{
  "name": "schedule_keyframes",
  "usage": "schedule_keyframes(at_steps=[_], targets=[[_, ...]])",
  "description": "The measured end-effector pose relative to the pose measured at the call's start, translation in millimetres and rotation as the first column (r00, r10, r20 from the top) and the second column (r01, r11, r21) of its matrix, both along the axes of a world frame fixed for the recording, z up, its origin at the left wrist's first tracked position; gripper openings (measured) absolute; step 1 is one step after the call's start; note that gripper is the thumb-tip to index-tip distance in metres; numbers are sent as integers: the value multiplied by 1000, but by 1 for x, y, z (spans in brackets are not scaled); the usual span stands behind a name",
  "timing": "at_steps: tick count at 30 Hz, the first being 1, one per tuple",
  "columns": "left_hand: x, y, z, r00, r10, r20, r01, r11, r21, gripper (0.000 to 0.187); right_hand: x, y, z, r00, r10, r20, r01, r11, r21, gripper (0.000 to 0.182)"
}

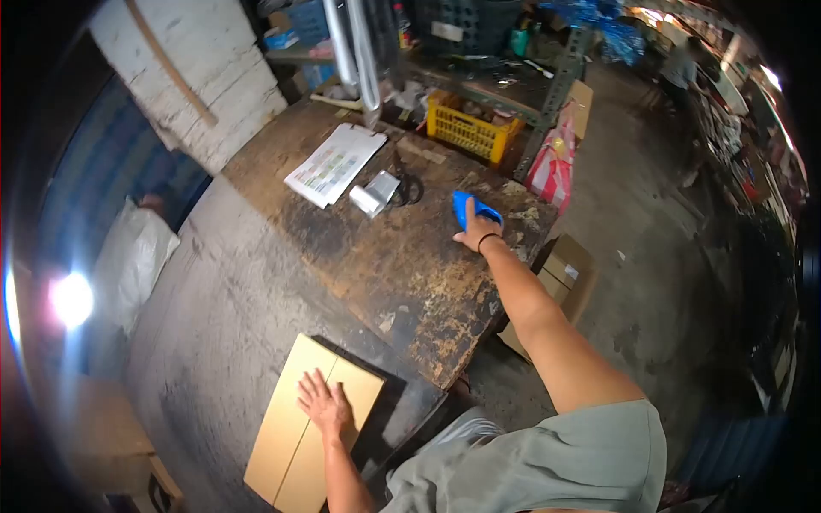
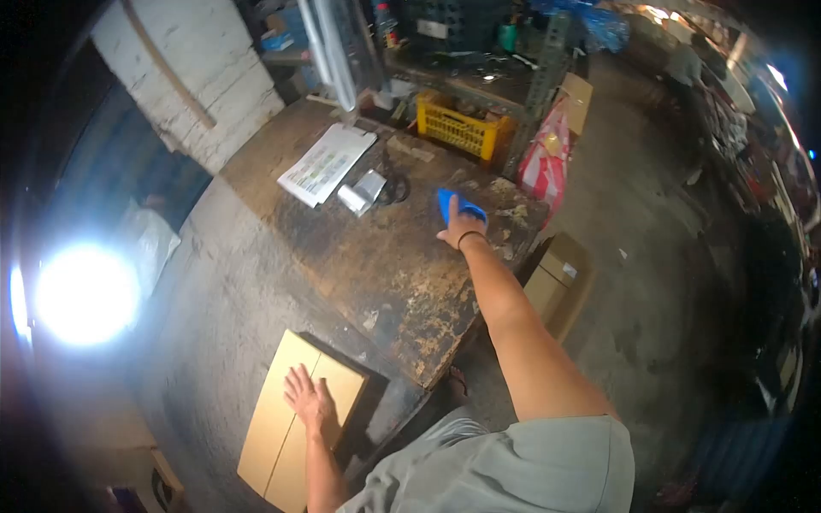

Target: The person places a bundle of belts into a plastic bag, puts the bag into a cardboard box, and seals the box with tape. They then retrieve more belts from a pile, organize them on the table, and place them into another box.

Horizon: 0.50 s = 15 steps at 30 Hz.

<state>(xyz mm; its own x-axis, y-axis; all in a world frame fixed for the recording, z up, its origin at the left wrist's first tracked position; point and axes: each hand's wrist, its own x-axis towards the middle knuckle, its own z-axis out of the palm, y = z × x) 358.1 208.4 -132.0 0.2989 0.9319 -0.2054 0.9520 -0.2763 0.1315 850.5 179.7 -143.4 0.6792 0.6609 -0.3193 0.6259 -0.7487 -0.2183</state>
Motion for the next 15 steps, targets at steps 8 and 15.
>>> schedule_keyframes(at_steps=[8, 15], targets=[[-249, -45, -14, 853, 510, -109, -508, 860, 47, 68, -28, -61, -33, 951, -57, -304, 231, 782, 578, 70], [-281, -49, -24, 976, 214, -32, -209, 969, 129, 69, -332, -47, 69, 554, 311, -772, 476, 643, 600, 52]])
